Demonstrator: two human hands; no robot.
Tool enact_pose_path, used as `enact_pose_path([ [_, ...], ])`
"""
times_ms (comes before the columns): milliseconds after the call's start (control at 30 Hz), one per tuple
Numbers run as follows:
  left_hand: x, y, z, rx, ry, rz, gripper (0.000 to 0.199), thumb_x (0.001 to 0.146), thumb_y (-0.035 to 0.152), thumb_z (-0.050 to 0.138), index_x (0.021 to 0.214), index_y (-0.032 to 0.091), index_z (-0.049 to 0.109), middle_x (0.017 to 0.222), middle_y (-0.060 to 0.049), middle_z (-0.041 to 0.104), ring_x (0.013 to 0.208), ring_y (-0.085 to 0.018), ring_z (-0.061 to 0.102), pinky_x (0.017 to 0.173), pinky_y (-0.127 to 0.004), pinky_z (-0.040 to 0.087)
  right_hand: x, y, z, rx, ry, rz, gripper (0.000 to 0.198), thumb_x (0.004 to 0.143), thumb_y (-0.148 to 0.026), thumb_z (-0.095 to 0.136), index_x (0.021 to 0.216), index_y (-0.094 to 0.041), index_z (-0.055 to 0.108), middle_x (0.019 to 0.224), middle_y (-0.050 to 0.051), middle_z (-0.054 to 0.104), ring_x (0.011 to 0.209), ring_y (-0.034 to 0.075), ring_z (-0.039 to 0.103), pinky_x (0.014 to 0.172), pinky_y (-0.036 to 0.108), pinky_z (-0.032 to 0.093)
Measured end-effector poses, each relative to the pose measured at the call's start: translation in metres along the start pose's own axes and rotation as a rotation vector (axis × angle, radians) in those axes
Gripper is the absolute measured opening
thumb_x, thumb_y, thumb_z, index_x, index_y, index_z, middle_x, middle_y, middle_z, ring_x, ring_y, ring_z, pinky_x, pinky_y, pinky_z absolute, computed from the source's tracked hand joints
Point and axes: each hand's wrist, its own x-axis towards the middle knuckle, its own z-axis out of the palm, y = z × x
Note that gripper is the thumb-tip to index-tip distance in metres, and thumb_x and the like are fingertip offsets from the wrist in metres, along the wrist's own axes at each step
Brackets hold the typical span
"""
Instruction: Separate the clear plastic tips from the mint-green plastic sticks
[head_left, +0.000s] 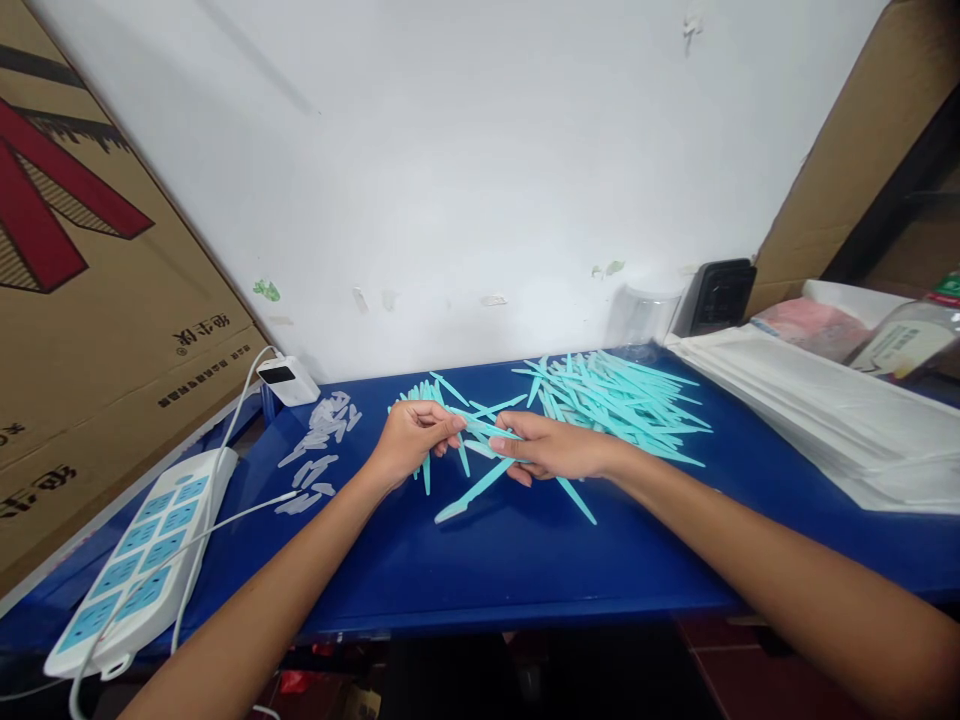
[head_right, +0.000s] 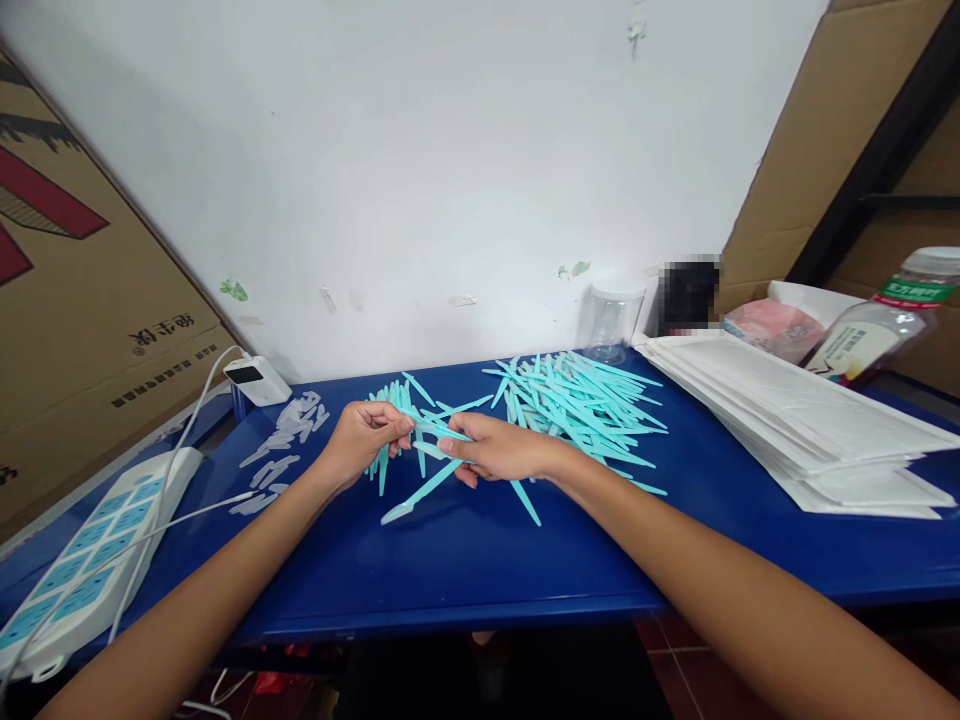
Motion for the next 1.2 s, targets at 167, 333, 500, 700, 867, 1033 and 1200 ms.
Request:
enact_pose_path([
  [167, 0.0, -0.001, -0.001, -0.015, -0.018, -0.004, 0.039, 0.076, 0.048, 0.085, 0.066, 0.014, 0.07, 0.06, -0.004, 0.07, 0.048, -0.009, 0.055, 0.047, -0.02, 0.044, 0.0, 0.0, 0.001, 0.001, 0.01, -0.004, 0.042, 0.1, -0.06, 0.053, 0.109, -0.022, 0.037, 0.066, -0.006, 0.056, 0.046, 0.006, 0.026, 0.044, 0.021, 0.023],
  [333, 0.0, -0.002, -0.001, 0.003, -0.025, -0.013, 0.039, 0.076, 0.049, 0.085, 0.067, 0.014, 0.069, 0.059, -0.004, 0.069, 0.048, -0.009, 0.053, 0.047, -0.021, 0.043, 0.001, 0.001, 0.002, -0.005, 0.008, -0.03, 0.045, 0.1, -0.062, 0.051, 0.114, -0.022, 0.038, 0.066, -0.006, 0.057, 0.045, 0.005, 0.027, 0.044, 0.02, 0.023],
  [500, 0.003, 0.006, -0.009, 0.317, -0.056, 0.077, 0.044, 0.085, 0.057, 0.073, 0.072, 0.015, 0.07, 0.065, -0.005, 0.071, 0.05, -0.012, 0.056, 0.051, -0.025, 0.043, 0.004, 0.004, -0.001, -0.036, 0.035, -0.032, 0.041, 0.1, -0.059, 0.053, 0.111, -0.023, 0.038, 0.067, -0.006, 0.058, 0.046, 0.006, 0.027, 0.044, 0.021, 0.024],
  [700, 0.002, 0.027, -0.085, 1.083, 0.159, 0.17, 0.046, 0.09, 0.06, 0.062, 0.076, 0.018, 0.074, 0.063, -0.003, 0.066, 0.059, -0.016, 0.056, 0.058, -0.027, 0.035, 0.002, 0.006, -0.009, -0.082, 0.222, -0.02, 0.04, 0.098, -0.06, 0.054, 0.095, -0.025, 0.036, 0.065, -0.005, 0.059, 0.048, 0.008, 0.031, 0.046, 0.022, 0.026],
  [867, -0.013, 0.032, -0.157, 1.034, -0.325, -0.371, 0.049, 0.058, 0.064, 0.085, 0.081, 0.021, 0.077, 0.068, -0.001, 0.064, 0.061, -0.018, 0.057, 0.055, -0.026, 0.039, 0.003, 0.008, -0.015, -0.039, 0.357, -0.021, 0.038, 0.099, -0.057, 0.054, 0.094, -0.026, 0.033, 0.062, -0.007, 0.056, 0.046, 0.007, 0.026, 0.046, 0.022, 0.023],
  [1033, -0.019, 0.026, -0.152, 0.942, -0.447, -0.526, 0.047, 0.049, 0.054, 0.091, 0.082, 0.023, 0.08, 0.069, 0.0, 0.059, 0.063, -0.018, 0.053, 0.055, -0.026, 0.039, 0.005, 0.01, -0.016, -0.049, 0.359, -0.001, 0.038, 0.1, -0.06, 0.05, 0.095, -0.026, 0.034, 0.062, -0.007, 0.056, 0.046, 0.008, 0.026, 0.046, 0.022, 0.023],
  [1200, -0.011, 0.017, -0.133, 0.98, -0.442, -0.643, 0.036, 0.045, 0.044, 0.092, 0.068, 0.02, 0.078, 0.065, -0.003, 0.063, 0.063, -0.019, 0.053, 0.054, -0.027, 0.037, 0.005, 0.01, -0.016, -0.054, 0.358, 0.006, 0.04, 0.099, -0.06, 0.052, 0.093, -0.026, 0.032, 0.061, -0.007, 0.055, 0.046, 0.008, 0.026, 0.046, 0.022, 0.023],
])
